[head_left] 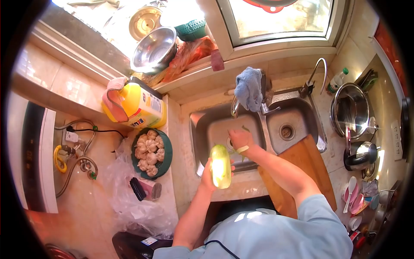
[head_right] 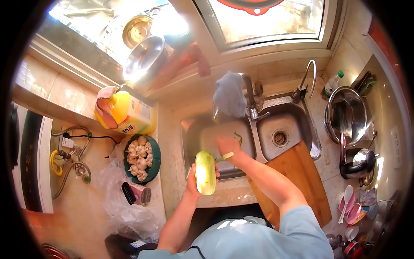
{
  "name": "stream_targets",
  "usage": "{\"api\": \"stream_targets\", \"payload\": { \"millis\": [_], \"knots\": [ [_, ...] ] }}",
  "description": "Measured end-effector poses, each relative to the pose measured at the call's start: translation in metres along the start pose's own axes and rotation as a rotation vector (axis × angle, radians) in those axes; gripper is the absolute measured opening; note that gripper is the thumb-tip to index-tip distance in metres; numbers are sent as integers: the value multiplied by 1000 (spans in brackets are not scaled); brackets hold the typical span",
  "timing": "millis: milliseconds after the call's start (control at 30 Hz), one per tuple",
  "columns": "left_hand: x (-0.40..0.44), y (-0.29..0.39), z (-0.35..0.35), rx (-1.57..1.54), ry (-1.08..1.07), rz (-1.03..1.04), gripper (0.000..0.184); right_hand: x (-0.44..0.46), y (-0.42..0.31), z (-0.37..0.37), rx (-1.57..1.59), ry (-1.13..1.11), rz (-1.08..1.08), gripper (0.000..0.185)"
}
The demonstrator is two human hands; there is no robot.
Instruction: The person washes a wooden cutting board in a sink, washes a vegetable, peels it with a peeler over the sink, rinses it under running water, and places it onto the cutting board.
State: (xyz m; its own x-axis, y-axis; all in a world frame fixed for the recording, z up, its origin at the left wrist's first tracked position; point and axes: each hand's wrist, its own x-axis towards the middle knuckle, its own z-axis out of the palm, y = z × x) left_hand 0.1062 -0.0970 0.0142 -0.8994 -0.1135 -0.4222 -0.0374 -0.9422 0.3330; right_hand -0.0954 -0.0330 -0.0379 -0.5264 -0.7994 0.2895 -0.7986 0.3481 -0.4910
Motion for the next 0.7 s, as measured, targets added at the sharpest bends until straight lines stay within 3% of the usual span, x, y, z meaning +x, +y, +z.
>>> {"api": "stream_targets", "payload": {
  "millis": [67,267,367,467,567,667,700],
  "knots": [
    [0,-3,1,-24,-45,5,71,-9,-7,3,11,53,-59,9],
    [14,0,7,40,-87,-103,68,-6,-13,-4,84,-65,50,8],
    [12,1,9,112,-75,-100,71,-4,-3,-9,5,-192,105,15],
    [5,8,11,151,-157,12,73,-18,36,1,82,-155,23,22],
    [2,17,4,274,-28,113,72,-37,75,27,255,-165,438,21],
    [4,28,-6,484,97,179,58,-35,60,-22,1216,-284,1062,19],
    [5,26,-10,516,134,227,57,-37,54,-30,1313,-256,1035,19]
  ]
}}
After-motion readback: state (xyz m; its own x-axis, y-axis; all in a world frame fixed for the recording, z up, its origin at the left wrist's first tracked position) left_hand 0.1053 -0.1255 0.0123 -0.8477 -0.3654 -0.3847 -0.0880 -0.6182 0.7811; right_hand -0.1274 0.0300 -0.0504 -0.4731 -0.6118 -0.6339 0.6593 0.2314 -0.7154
